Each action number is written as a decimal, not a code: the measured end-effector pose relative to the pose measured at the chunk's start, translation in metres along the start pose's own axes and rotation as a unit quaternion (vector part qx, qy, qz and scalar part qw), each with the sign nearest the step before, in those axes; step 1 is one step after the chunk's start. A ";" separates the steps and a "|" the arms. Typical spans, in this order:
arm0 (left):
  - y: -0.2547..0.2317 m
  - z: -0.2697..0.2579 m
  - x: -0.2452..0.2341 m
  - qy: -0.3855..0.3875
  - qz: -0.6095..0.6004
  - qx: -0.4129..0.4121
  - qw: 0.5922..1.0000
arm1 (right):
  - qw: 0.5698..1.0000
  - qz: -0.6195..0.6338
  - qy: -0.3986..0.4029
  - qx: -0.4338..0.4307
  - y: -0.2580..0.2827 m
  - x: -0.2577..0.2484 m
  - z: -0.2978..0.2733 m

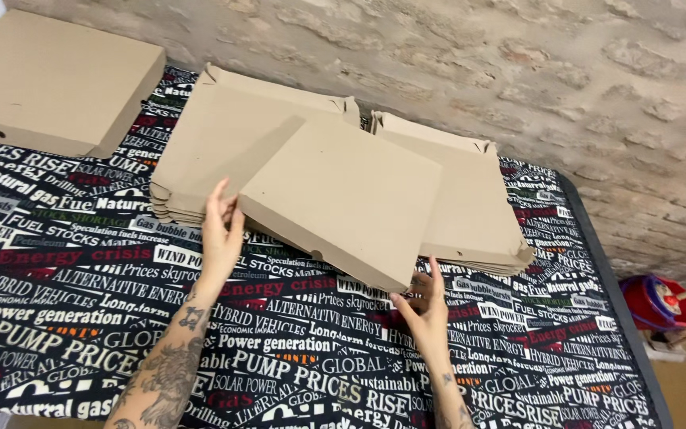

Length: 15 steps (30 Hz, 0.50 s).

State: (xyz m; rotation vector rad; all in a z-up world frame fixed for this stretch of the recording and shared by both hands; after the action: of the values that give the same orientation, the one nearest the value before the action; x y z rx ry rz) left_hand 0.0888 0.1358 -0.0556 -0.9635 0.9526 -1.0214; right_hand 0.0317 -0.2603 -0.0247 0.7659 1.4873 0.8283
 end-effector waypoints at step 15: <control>0.023 0.002 -0.017 0.074 -0.243 -0.205 0.945 | 0.962 0.266 0.062 -0.015 0.026 0.028 0.016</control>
State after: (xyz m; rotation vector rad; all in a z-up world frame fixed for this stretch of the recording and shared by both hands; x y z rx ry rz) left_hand 0.0919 0.1580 -0.0741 -1.5384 1.1034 -1.3501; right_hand 0.0453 -0.2216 -0.0178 1.1327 1.3878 1.3183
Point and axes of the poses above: each hand's wrist, its own z-axis towards the middle knuckle, its own x-axis out of the palm, y = z × x, the point moved 6 cm from there along z, towards the middle knuckle, and after that the axes turned 12 degrees about y, right-handed, at the moved point
